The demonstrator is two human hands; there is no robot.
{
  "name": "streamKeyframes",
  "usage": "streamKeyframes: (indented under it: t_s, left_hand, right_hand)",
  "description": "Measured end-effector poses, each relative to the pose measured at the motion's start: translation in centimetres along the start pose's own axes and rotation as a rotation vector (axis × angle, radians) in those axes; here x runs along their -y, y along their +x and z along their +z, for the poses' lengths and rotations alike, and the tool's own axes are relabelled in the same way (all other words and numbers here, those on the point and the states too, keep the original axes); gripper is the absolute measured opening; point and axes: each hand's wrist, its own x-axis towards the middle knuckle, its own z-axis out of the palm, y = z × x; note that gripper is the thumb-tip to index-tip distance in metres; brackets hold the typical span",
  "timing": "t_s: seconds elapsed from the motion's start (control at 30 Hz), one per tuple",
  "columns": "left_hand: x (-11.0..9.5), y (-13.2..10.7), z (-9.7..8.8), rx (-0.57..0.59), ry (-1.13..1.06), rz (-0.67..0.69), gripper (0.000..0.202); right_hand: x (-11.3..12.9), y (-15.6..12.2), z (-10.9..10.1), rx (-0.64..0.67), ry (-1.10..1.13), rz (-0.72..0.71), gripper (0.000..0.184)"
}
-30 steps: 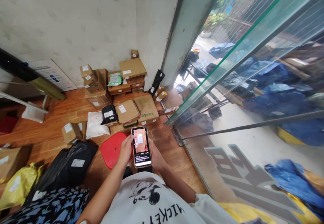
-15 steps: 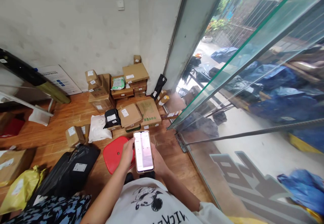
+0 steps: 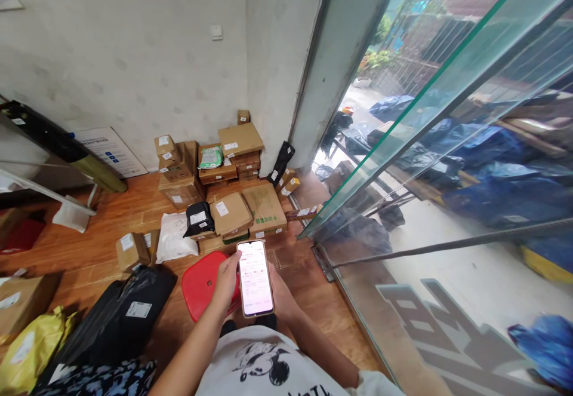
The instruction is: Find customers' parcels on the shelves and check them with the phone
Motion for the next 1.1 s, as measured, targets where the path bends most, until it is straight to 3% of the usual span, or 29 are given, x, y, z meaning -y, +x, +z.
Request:
streamKeyframes:
  t_s: [0.13, 0.33, 0.53, 0.73, 1.1]
  left_hand:
    - [0.2, -0.1, -0.4, 0.042, -0.010, 0.002, 0.040]
    - [0.5, -0.6, -0.9, 0.090, 0.007, 0.038, 0.029]
    - [0.5, -0.8, -1.2, 0.116, 0.015, 0.047, 0.024]
    - [0.3, -0.8, -1.3, 0.162, 0.034, 0.047, 0.027]
    - [-0.2, 0.1, -0.2, 0.006, 0.109, 0.002, 0.047]
  right_hand:
    - [-0.2, 0.1, -0.3, 0.044, -0.011, -0.015, 0.068]
    - [-0.6, 0.1, -0.6, 0.005, -0.070, -0.088, 0.051]
    - [-0.1, 0.1, -0.5, 0.026, -0.046, -0.062, 0.047]
    - [-1.8, 0.5, -0.6, 0.013, 0.061, -0.009, 0.051]
    - [0.0, -0.3, -0.5, 0.019, -0.163, -0.117, 0.049]
